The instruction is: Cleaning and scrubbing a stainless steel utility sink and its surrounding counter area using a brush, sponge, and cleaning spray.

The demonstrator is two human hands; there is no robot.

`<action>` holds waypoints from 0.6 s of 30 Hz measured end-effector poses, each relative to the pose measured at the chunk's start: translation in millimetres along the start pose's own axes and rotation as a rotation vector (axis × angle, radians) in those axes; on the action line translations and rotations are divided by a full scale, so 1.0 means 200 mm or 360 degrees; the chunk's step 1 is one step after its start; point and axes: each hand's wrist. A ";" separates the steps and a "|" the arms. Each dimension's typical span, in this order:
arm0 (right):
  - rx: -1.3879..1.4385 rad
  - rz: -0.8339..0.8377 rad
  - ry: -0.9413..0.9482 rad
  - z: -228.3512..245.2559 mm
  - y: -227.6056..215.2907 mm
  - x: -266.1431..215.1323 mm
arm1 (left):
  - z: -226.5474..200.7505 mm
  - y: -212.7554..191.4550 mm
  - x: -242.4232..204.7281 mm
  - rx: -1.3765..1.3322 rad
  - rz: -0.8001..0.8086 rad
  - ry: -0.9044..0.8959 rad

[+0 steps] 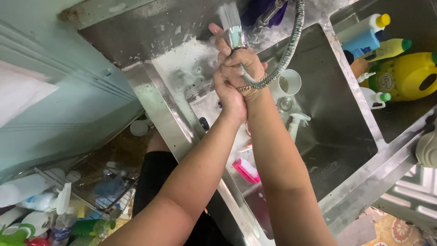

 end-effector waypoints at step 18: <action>0.0062 0.0126 0.0111 -0.03 -0.07 0.09 | -0.06 -0.02 0.03 -0.0150 0.0178 0.0066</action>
Point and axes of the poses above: each hand's wrist, its own x-axis towards the middle knuckle, its own y-axis out of the palm, z = x × y, and after that the axes turned 3 degrees about x, right-handed
